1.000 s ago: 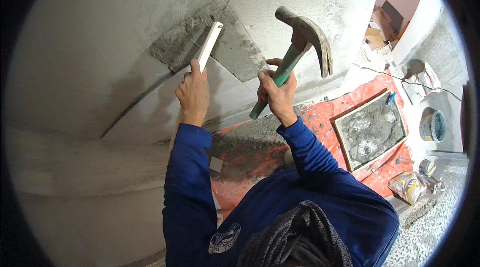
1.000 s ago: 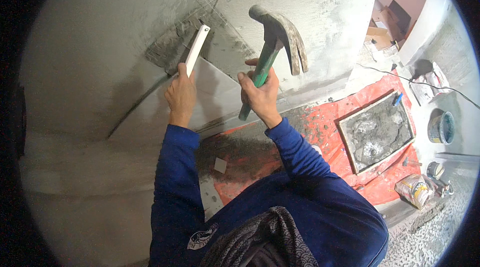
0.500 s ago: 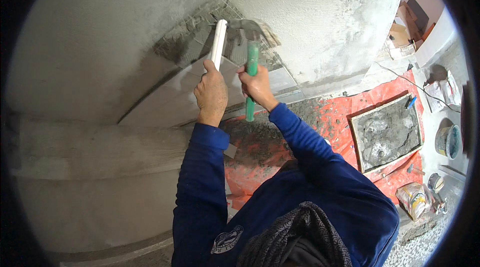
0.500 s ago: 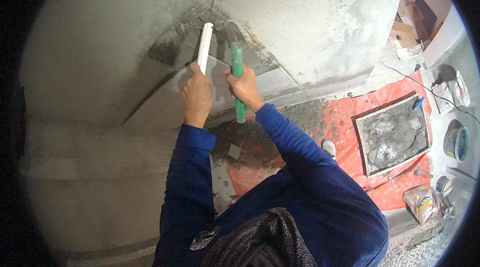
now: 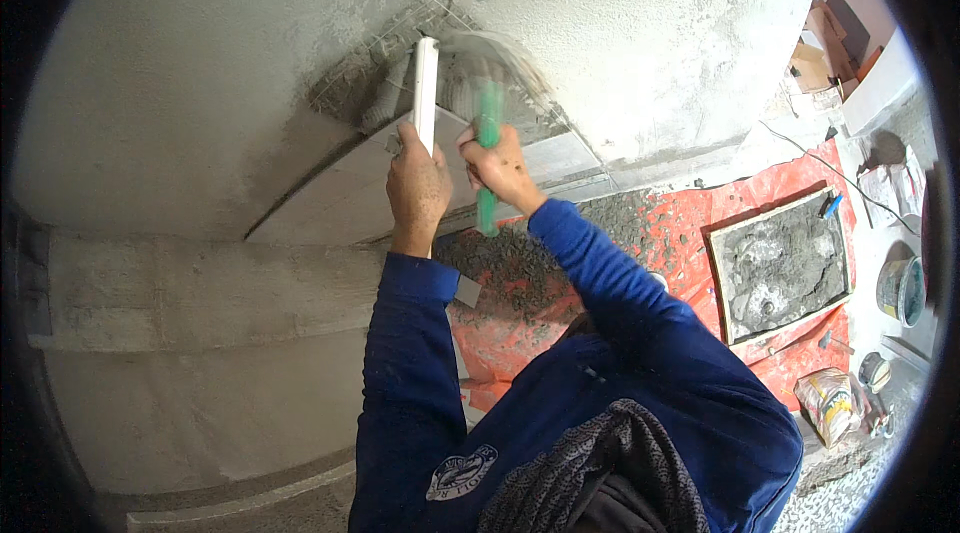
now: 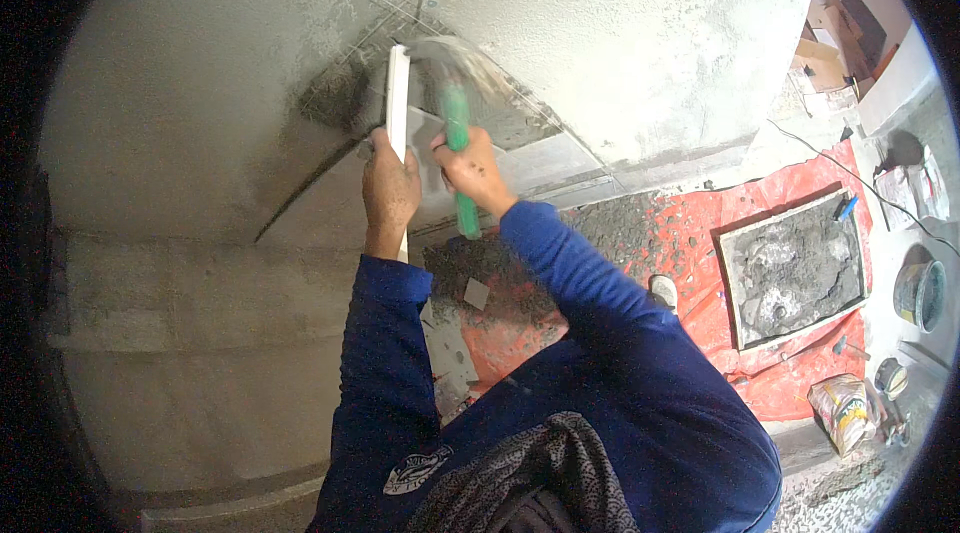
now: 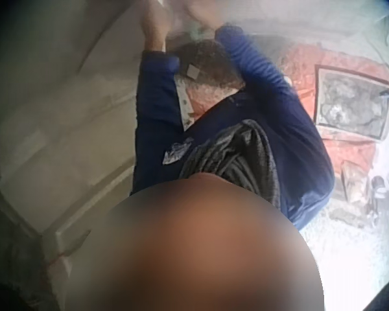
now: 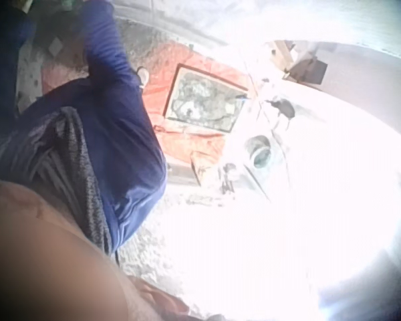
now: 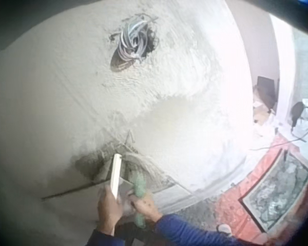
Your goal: The person installs white ceramic tiles on a wall using a hammer and a white plastic tile float. They repeatedly tap the float to seat each tile into the mortar, adjust positions, and check alignment along the grout lines.
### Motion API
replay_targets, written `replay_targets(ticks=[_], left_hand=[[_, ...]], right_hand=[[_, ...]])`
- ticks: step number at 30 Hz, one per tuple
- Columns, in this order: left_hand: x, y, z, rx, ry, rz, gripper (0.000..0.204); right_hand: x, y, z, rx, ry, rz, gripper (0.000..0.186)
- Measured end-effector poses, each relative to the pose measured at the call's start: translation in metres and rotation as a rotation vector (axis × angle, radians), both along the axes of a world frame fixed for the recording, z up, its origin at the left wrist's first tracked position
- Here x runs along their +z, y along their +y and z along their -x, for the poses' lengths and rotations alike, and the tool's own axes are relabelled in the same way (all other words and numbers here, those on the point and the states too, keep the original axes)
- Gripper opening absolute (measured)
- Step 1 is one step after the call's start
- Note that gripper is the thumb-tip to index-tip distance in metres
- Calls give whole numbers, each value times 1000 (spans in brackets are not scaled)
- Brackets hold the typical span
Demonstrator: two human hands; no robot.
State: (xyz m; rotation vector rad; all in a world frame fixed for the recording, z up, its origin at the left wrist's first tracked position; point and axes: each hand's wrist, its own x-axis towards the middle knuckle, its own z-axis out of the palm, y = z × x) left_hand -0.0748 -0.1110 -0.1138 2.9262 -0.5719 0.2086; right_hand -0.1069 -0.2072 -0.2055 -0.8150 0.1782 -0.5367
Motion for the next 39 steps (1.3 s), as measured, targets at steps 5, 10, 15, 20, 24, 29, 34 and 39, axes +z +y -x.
replay_targets(ticks=[5, 10, 15, 20, 24, 29, 34, 39], left_hand=[[-4, 4, -4, -8, -12, 52, 29], [-12, 11, -9, -39, -15, 172, 27], [-29, 21, 11, -173, 103, 403, 30], [-54, 13, 19, -469, 120, 416, 31], [-56, 7, 8, -393, 221, 409, 34], [-43, -5, 3, -296, 177, 361, 36], [-37, -27, 16, -169, 131, 284, 35], [-34, -51, 33, -47, 136, 259, 33]], right_hand=[[2, -1, 0, -11, -14, 121, 9], [-1, 3, 3, 166, 37, 189, 9], [-37, -3, 57, 67, 200, 219, 5], [-51, -16, 110, -174, 325, 191, 5], [-44, -31, 123, -203, 281, 203, 5], [-36, -41, 112, -243, 126, 258, 3], [-23, -42, 65, -362, -75, 162, 3], [-22, -63, 46, 120, 158, 109, 4]])
